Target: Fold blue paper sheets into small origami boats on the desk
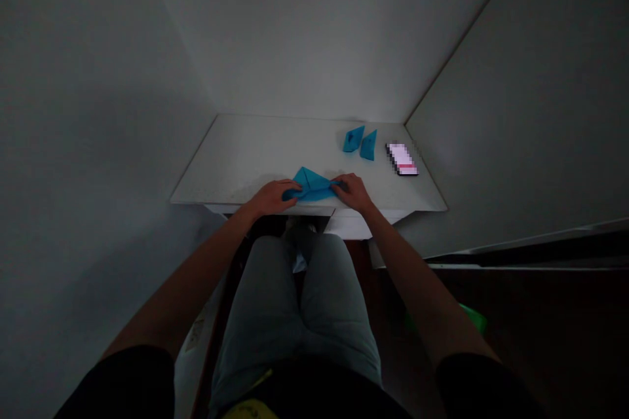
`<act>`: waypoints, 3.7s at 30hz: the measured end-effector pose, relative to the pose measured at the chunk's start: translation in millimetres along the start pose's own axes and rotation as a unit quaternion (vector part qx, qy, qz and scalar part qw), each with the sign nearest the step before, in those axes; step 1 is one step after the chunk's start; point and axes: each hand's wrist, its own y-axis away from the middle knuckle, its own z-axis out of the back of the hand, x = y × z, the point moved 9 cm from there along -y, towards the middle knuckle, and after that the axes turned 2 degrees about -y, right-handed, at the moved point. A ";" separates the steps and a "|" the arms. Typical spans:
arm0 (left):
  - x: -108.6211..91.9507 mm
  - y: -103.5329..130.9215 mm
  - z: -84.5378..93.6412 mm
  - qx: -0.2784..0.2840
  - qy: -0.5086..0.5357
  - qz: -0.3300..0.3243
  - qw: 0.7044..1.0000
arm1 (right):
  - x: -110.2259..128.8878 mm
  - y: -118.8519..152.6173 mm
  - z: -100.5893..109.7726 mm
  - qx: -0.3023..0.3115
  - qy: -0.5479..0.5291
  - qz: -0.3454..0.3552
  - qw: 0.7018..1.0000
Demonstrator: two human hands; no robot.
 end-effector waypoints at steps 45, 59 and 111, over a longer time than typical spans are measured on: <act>38.6 16.2 2.5 -0.087 0.012 0.117 0.989 | -3.3 1.4 0.3 0.027 -0.108 0.007 0.994; 1.7 0.6 -19.7 -0.032 -0.101 0.088 0.991 | 22.4 8.3 -9.6 0.094 0.114 0.104 0.984; -19.9 23.4 -25.3 -0.054 -0.127 0.124 0.983 | 34.4 8.3 -13.6 0.071 0.065 0.073 0.993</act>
